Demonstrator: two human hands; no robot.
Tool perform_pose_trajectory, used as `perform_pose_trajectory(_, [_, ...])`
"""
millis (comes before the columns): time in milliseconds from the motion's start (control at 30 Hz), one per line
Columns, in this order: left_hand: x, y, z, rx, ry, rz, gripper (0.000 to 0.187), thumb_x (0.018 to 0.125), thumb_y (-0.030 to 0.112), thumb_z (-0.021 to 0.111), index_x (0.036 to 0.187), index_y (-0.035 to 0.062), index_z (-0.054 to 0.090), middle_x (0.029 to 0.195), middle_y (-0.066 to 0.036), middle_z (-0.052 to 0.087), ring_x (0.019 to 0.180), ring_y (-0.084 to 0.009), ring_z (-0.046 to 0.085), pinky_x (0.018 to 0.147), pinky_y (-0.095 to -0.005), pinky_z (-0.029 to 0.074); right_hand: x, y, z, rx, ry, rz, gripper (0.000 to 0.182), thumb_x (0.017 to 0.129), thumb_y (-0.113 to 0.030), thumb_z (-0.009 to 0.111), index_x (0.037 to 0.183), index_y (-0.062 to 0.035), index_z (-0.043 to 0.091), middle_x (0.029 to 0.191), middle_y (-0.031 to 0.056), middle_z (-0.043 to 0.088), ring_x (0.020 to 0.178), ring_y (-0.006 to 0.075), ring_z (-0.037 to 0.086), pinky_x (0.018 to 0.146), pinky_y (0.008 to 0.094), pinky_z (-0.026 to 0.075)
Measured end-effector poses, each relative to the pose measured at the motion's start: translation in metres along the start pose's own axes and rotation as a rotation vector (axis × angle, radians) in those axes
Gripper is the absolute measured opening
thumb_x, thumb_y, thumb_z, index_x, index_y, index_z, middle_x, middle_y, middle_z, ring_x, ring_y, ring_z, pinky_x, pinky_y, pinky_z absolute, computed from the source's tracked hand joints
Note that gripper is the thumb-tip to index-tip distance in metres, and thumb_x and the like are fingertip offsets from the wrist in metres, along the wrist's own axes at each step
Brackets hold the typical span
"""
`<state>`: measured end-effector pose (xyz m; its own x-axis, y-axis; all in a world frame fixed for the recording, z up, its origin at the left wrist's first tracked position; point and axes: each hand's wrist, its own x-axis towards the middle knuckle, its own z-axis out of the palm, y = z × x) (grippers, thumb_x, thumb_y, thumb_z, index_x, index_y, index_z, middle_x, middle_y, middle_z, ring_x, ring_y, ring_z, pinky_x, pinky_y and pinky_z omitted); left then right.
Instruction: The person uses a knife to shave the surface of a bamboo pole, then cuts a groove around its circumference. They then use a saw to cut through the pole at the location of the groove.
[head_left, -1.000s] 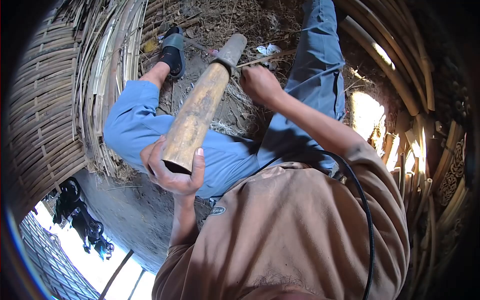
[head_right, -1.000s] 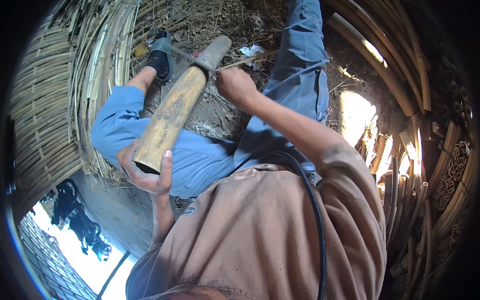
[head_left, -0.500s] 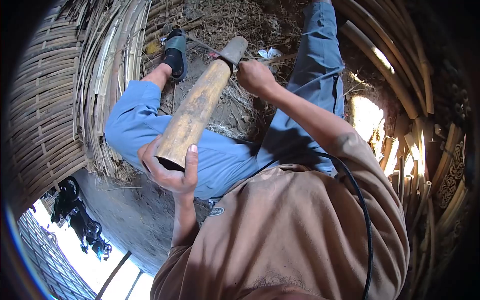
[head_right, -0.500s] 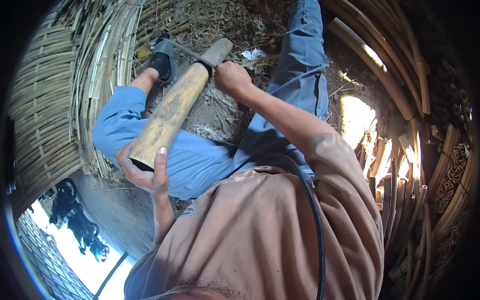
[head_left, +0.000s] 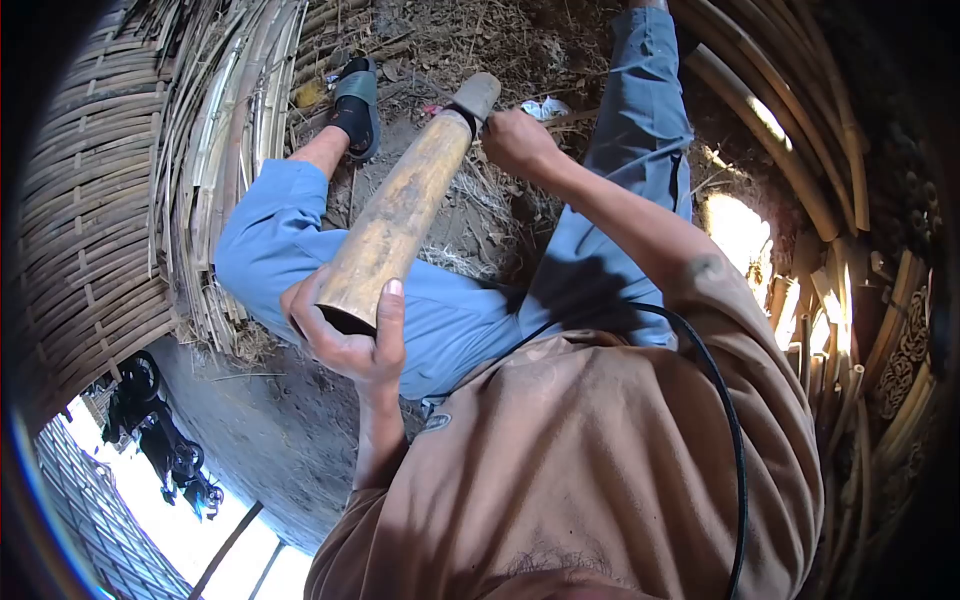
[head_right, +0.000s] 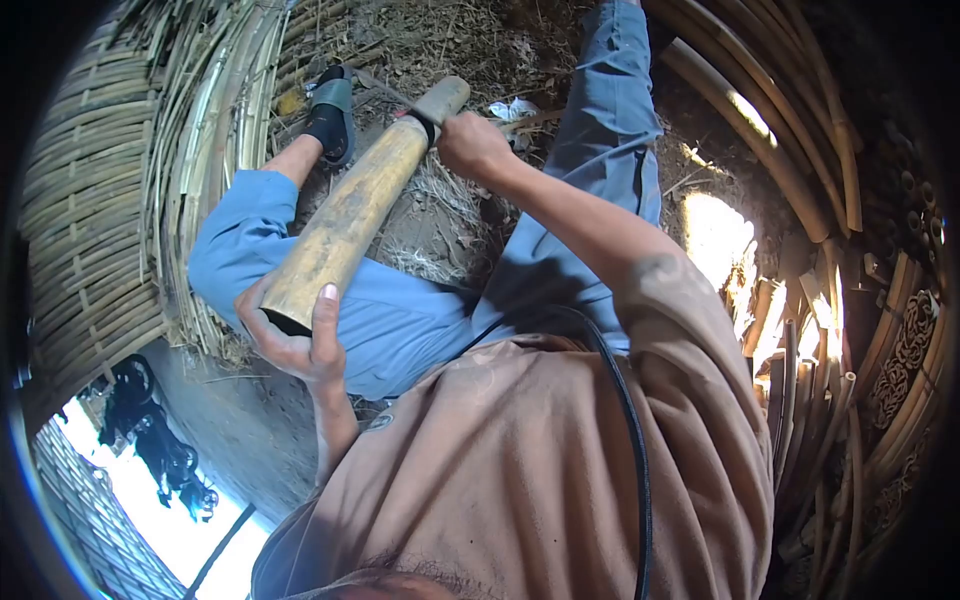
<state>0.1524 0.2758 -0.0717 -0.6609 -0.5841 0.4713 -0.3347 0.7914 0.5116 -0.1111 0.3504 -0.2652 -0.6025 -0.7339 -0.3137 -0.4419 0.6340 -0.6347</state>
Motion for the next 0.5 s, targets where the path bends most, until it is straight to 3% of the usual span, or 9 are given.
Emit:
perform_pose_trajectory(200, [0.000, -0.002, 0.005, -0.039, 0.059, -0.081, 0.049, 0.077, 0.024, 0.081, 0.112, -0.0028, 0.060, 0.103, -0.014, 0.058, 0.094, -0.0287, 0.059, 0.086, -0.0406, 0.049, -0.090, -0.033, -0.020, 0.056, 0.063, -0.136, 0.028, 0.090, -0.016, 0.056, 0.079, 0.0042, 0.071, 0.079, 0.0299, 0.070, 0.079, 0.0461, 0.071, 0.075, 0.0543, 0.058])
perform_pose_trajectory(300, [0.002, 0.003, 0.007, -0.029, 0.109, -0.153, 0.046, 0.078, 0.021, 0.079, 0.112, -0.0037, 0.060, 0.102, -0.014, 0.060, 0.093, -0.0276, 0.060, 0.086, -0.0385, 0.050, -0.045, -0.008, 0.019, 0.081, 0.105, -0.030, 0.028, 0.092, -0.019, 0.056, 0.082, 0.0047, 0.067, 0.080, 0.0302, 0.068, 0.080, 0.0470, 0.069, 0.076, 0.0553, 0.055])
perform_pose_trajectory(367, [0.006, -0.002, 0.009, -0.052, 0.146, -0.208, 0.045, 0.079, 0.020, 0.079, 0.112, -0.0044, 0.060, 0.103, -0.015, 0.060, 0.094, -0.0276, 0.060, 0.086, -0.0383, 0.050, -0.030, -0.016, 0.017, 0.108, 0.160, -0.065, 0.028, 0.090, -0.017, 0.055, 0.080, 0.0059, 0.068, 0.080, 0.0313, 0.068, 0.080, 0.0475, 0.069, 0.077, 0.0557, 0.056])
perform_pose_trajectory(500, [0.011, -0.020, 0.000, -0.086, 0.139, -0.239, 0.042, 0.081, 0.018, 0.077, 0.112, -0.0054, 0.060, 0.104, -0.016, 0.061, 0.096, -0.0269, 0.059, 0.087, -0.0387, 0.050, -0.052, -0.038, -0.001, 0.190, 0.073, -0.098, 0.028, 0.091, -0.016, 0.055, 0.079, 0.0057, 0.068, 0.077, 0.0310, 0.067, 0.077, 0.0477, 0.069, 0.075, 0.0558, 0.056])
